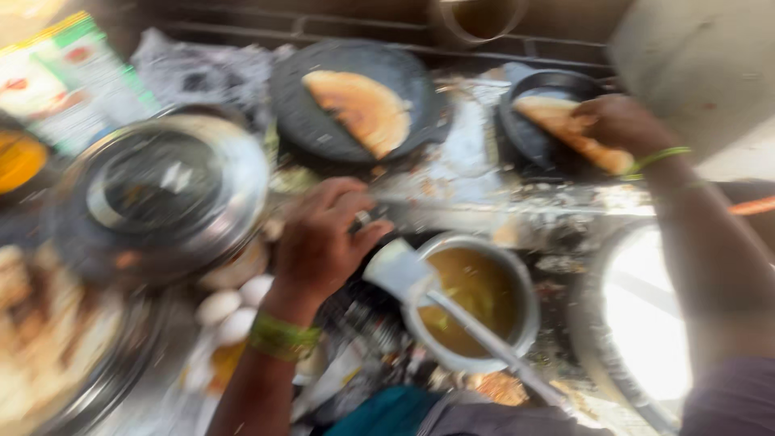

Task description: The person cooks flatbreads on two hot griddles, flips them with a spatula, folds them, and stacks them on a plate. They also wipe the griddles with a cloth and mix batter in a bowl.

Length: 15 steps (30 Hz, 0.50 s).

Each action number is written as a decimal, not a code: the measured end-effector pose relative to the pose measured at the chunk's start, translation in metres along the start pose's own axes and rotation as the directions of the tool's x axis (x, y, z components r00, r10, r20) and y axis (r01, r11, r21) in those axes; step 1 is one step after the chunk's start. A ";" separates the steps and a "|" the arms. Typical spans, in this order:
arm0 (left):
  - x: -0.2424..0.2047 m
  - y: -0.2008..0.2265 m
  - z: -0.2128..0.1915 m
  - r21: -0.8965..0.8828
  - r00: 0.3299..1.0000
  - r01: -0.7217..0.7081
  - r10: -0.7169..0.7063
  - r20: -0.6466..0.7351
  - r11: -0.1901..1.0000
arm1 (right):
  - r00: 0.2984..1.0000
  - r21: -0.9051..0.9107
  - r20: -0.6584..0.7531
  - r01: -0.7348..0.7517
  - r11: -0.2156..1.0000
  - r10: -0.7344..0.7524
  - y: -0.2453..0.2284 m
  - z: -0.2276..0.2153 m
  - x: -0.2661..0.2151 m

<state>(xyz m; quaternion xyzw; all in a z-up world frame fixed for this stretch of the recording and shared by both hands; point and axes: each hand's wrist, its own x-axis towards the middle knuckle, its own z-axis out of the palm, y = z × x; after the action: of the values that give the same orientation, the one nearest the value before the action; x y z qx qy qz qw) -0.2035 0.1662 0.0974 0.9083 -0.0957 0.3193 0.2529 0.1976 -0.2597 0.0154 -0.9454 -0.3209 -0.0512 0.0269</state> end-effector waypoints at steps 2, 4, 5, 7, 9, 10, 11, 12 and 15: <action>-0.015 0.001 -0.010 -0.082 0.998 -0.064 0.066 0.022 0.995 | 0.990 0.184 0.072 -0.134 0.974 0.123 0.001 -0.006 -0.006; -0.034 0.000 -0.031 -0.094 0.989 -0.054 0.067 0.134 0.994 | 0.999 -0.016 0.052 0.010 1.000 -0.009 -0.025 -0.001 0.005; -0.042 -0.001 -0.043 -0.075 0.992 -0.051 0.059 0.116 0.996 | 0.994 -0.023 0.051 0.098 0.995 -0.097 -0.044 -0.003 0.008; -0.060 -0.002 -0.067 -0.051 0.995 -0.047 0.051 0.080 0.998 | 0.993 0.218 0.113 -0.006 0.976 -0.019 -0.103 0.002 -0.001; -0.075 -0.006 -0.091 -0.012 0.997 -0.054 0.055 0.059 0.998 | 0.989 0.271 0.144 -0.002 0.963 -0.039 -0.173 -0.011 -0.024; -0.083 -0.009 -0.104 0.004 0.997 -0.060 0.060 0.048 0.998 | 0.987 0.212 0.131 0.068 0.975 -0.097 -0.212 -0.025 -0.033; -0.092 -0.011 -0.118 0.008 0.998 -0.052 0.052 0.043 0.999 | 0.982 0.151 0.119 0.131 0.980 -0.149 -0.253 -0.041 -0.045; -0.102 -0.014 -0.133 0.013 0.998 -0.044 0.043 0.037 0.999 | 0.981 0.129 0.079 0.166 0.978 -0.177 -0.297 -0.057 -0.057; -0.126 -0.033 -0.183 0.151 0.994 -0.022 0.037 -0.099 0.988 | 0.964 0.247 -0.067 0.267 0.932 -0.258 -0.428 -0.093 -0.079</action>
<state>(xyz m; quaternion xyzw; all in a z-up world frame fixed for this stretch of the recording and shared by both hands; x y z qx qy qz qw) -0.3885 0.2911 0.1276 0.9057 -0.0721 0.3750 0.1839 -0.1331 0.0242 0.1061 -0.8817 -0.4476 -0.0288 0.1462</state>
